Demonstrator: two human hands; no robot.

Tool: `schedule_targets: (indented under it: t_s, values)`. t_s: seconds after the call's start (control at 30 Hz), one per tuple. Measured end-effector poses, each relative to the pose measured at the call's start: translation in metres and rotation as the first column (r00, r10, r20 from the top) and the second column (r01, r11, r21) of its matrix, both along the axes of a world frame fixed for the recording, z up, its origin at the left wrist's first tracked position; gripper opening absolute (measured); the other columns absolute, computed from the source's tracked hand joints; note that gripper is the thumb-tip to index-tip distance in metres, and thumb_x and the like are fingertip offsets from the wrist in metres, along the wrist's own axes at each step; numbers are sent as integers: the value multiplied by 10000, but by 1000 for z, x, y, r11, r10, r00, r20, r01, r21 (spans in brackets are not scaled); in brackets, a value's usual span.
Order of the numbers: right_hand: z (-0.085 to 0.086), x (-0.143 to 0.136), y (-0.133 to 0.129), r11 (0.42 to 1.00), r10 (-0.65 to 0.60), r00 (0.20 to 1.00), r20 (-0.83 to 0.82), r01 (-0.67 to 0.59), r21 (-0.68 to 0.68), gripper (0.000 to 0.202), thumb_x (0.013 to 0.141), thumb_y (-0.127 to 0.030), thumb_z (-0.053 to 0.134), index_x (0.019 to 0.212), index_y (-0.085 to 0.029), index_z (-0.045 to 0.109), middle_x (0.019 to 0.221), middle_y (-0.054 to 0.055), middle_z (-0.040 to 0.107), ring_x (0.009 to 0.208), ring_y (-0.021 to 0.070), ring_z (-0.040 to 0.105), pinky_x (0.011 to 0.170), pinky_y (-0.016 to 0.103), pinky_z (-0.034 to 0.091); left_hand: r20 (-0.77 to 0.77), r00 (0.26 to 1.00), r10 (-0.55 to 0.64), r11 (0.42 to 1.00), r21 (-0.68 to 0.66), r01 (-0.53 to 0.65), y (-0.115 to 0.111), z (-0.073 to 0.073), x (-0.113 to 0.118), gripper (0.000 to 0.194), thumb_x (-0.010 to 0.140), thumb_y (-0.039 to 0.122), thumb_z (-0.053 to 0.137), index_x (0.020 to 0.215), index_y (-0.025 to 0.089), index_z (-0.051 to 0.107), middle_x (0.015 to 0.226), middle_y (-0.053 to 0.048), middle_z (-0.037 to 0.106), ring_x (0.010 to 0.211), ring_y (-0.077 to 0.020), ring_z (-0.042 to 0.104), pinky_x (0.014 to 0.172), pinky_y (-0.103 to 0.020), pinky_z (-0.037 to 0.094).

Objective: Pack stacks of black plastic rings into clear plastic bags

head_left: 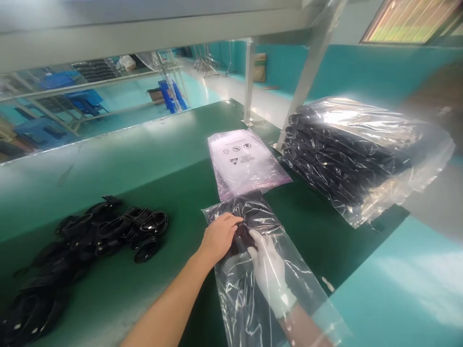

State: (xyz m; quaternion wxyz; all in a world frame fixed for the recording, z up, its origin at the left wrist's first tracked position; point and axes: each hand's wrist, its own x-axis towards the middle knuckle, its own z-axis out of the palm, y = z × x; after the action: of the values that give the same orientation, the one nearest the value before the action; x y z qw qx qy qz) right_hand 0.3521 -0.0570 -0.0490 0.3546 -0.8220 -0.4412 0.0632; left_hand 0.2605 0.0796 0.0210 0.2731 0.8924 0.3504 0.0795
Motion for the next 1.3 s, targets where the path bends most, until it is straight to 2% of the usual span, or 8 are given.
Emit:
schedule_targets:
  t_s: [0.17, 0.33, 0.47, 0.63, 0.8, 1.07, 1.2, 1.3]
  values:
    - [-8, -1, 6, 999, -24, 999, 36, 26, -43, 331, 878, -341, 384, 1149, -211, 523, 1007, 81, 596, 799, 182, 596, 637, 292, 494, -131, 842, 523, 824, -176, -539, -40, 2, -53, 280, 848, 414, 365, 866, 235, 580, 788, 14, 645, 706, -135, 596, 615, -242, 425]
    - [-14, 0, 7, 992, -5, 986, 169, 26, -123, 325, 865, -307, 380, 1147, -246, 529, 974, 65, 621, 696, 171, 608, 512, 253, 460, -249, 821, 513, 701, -430, -569, -75, -19, -68, 367, 818, 500, 371, 896, 203, 573, 702, 3, 626, 570, -128, 574, 549, -242, 419]
    - [-16, -1, -2, 1000, -2, 992, 128, 4, -20, 349, 856, -317, 392, 1179, -228, 488, 1057, 64, 608, 853, 193, 601, 616, 280, 495, -23, 830, 558, 815, -171, -553, -60, -14, -62, 372, 822, 387, 420, 1169, 262, 455, 1092, -36, 540, 882, -156, 562, 721, -294, 459]
    - [-16, -5, -9, 995, 81, 985, 151, -89, 47, 401, 841, -350, 451, 1220, -221, 470, 1092, 75, 600, 860, 179, 596, 675, 274, 500, 46, 985, 164, 985, 52, -166, -34, 1, -50, 476, 741, 127, 494, 1176, 320, 466, 1235, -2, 444, 1119, -183, 413, 924, -360, 379]
    - [-17, -7, 4, 995, 87, 950, 301, -70, -67, 414, 850, -345, 451, 1260, -282, 450, 948, 51, 656, 690, 167, 611, 573, 259, 468, -123, 992, -5, 989, 147, 23, -24, -9, -51, 653, 673, 133, 604, 1260, 306, 376, 1288, 16, 455, 1099, -223, 404, 881, -411, 390]
    - [-14, -4, 14, 990, 120, 968, 220, -101, -95, 392, 866, -332, 414, 1246, -252, 464, 965, 61, 640, 784, 178, 610, 650, 276, 478, -120, 984, 128, 989, 89, -118, -23, -3, -62, 605, 704, 267, 620, 1257, 317, 380, 1291, 17, 455, 1123, -197, 432, 897, -343, 388]
    - [-11, -5, -2, 982, 182, 966, 182, -188, 18, 308, 865, -298, 416, 1123, -205, 556, 955, 75, 626, 866, 187, 581, 699, 301, 483, -230, 846, 481, 822, -218, -527, -73, -2, -87, 313, 832, 439, 372, 1020, 256, 542, 910, -12, 637, 776, -160, 594, 661, -275, 442]
    - [-12, -14, -10, 928, 317, 918, 238, -352, 123, 224, 838, -260, 468, 1012, -227, 606, 941, 58, 616, 880, 190, 558, 771, 347, 457, -369, 851, 372, 653, -548, -523, -132, -31, -94, 369, 798, 503, 373, 716, 204, 574, 597, -4, 614, 588, -165, 583, 559, -254, 408]
